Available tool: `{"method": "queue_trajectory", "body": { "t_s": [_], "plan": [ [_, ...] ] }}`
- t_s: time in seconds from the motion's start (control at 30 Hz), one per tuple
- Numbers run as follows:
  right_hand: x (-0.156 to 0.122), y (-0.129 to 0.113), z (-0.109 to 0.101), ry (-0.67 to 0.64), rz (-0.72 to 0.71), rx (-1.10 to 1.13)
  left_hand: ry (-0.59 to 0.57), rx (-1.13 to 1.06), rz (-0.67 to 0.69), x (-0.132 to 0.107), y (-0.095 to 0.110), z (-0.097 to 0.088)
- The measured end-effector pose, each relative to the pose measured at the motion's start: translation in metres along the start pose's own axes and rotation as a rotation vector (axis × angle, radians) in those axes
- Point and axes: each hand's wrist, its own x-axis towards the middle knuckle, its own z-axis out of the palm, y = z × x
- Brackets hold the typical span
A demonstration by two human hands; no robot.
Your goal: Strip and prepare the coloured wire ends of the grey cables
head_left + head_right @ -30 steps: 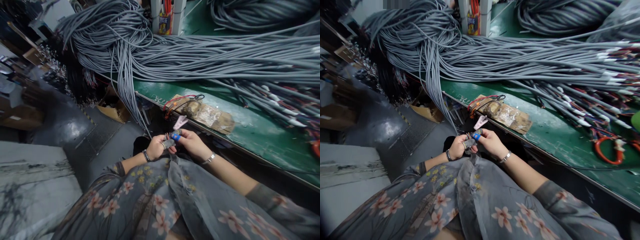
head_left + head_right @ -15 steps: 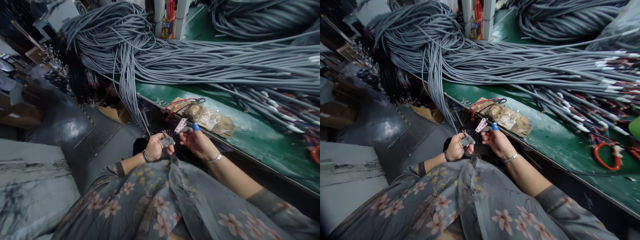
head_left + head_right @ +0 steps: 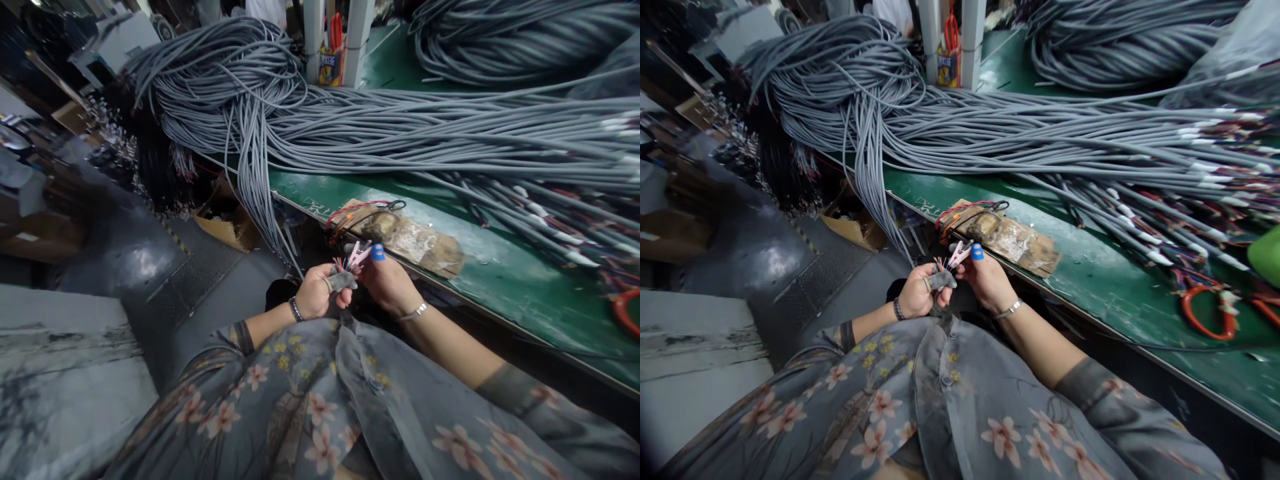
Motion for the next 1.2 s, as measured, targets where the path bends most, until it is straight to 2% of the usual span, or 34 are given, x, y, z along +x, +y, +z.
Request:
{"method": "queue_trajectory", "body": {
  "t_s": [0.07, 0.17, 0.37, 0.63, 0.9, 1.07, 1.2],
  "plan": [
    [0.004, 0.000, 0.001, -0.062, 0.092, 0.144, -0.002, 0.011, -0.010, 0.000, -0.001, 0.000],
    [0.008, 0.002, 0.001, -0.053, 0.129, 0.241, 0.007, 0.022, -0.018, 0.001, -0.003, 0.001],
    [0.008, 0.005, 0.003, -0.021, 0.090, 0.213, 0.008, 0.039, -0.033, 0.003, -0.006, 0.000],
    [0.001, -0.004, 0.002, -0.033, 0.192, 0.296, 0.043, 0.066, -0.028, -0.007, -0.006, -0.003],
    [0.004, 0.002, 0.001, -0.003, 0.080, 0.217, 0.055, 0.002, 0.018, -0.004, -0.003, 0.000],
    [0.005, 0.008, -0.001, 0.051, -0.053, 0.078, 0.046, -0.028, 0.032, -0.001, -0.003, 0.003],
    [0.007, 0.007, 0.001, -0.016, 0.014, 0.156, 0.075, -0.045, 0.012, 0.000, -0.004, 0.004]
  ]
}}
